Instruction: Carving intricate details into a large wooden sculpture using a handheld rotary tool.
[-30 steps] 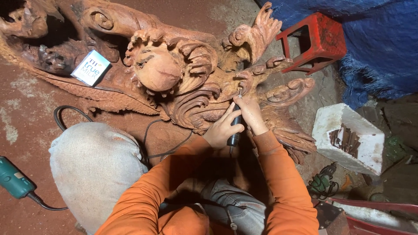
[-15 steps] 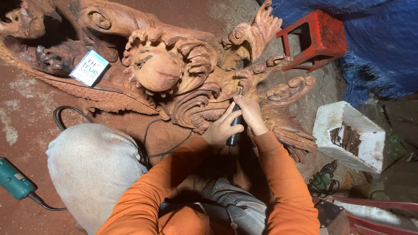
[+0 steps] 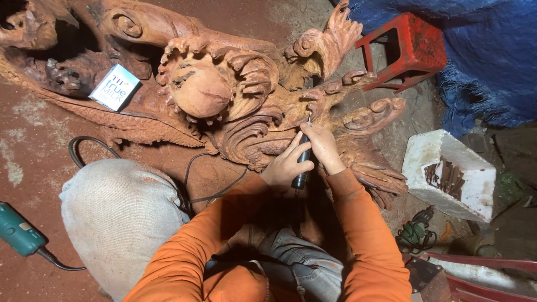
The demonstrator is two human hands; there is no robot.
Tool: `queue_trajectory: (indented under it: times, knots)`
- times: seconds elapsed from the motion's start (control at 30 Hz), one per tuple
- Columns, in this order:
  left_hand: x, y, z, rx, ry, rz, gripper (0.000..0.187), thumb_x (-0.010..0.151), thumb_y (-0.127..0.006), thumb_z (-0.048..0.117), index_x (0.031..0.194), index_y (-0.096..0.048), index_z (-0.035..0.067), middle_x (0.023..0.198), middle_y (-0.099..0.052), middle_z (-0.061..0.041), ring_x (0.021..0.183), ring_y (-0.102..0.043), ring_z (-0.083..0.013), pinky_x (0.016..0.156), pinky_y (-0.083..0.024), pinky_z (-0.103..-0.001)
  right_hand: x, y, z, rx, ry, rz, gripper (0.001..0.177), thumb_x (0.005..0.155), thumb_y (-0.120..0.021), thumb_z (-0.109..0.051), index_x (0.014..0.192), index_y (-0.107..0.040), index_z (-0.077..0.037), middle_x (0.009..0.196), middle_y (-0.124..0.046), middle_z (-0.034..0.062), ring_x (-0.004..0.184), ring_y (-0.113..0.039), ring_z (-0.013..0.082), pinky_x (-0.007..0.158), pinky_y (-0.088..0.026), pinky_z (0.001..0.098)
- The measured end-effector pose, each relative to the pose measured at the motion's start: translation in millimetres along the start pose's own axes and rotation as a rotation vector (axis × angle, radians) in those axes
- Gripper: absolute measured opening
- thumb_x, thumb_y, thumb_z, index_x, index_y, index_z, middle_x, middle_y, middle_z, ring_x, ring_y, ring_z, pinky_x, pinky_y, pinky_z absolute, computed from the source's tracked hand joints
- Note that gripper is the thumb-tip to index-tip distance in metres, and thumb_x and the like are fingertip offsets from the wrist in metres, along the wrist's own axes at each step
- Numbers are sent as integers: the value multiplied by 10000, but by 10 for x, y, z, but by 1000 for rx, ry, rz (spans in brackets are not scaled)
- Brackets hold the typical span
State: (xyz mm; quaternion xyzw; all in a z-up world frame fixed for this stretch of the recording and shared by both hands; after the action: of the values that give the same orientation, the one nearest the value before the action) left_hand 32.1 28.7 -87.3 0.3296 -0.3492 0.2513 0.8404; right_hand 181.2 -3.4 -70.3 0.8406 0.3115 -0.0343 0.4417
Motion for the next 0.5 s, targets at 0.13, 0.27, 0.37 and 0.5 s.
queue_trajectory:
  times: [0.13,0.27,0.37,0.5]
  knots:
    - [-15,28,21,2,31,-11,199,909,-673,241,1065,-551,225,1438,-469,-172,1443,-299,-592,1078,-468,-512,58,-50,140,10,0,-3,474,907,-641,-525,1036,-788,-94,992,-747,214,1089,-676,371,931,-501,472]
    - [34,58,6,11,16,4,209,916,-690,281,1072,-558,241,1455,-465,-168,1443,-292,-589,1122,-432,-513,130,-67,172,5,-36,18,486,887,-652,-579,1008,-798,-132,974,-750,173,1083,-681,341,908,-510,443]
    - [140,181,61,-8,13,12,200,925,-674,261,1073,-544,222,1458,-450,-182,1436,-286,-604,1117,-424,-528,273,-60,221,-10,-16,16,517,885,-642,-624,981,-797,-140,948,-753,170,1070,-686,345,906,-516,444]
    - [183,193,33,-31,80,-23,208,915,-680,223,1069,-539,225,1467,-447,-168,1451,-281,-576,1086,-456,-529,378,-108,327,3,-20,35,514,868,-660,-639,929,-802,-149,911,-753,153,1043,-697,324,875,-518,436]
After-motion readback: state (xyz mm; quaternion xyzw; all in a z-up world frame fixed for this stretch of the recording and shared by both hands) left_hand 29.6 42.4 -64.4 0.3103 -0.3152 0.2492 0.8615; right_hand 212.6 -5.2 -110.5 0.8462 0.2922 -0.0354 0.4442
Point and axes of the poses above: each hand's wrist, its own x-axis towards the middle knuckle, its own y-axis out of the back of the hand, z = x × y, the point moved 6 cm from there along x, towards the middle knuckle
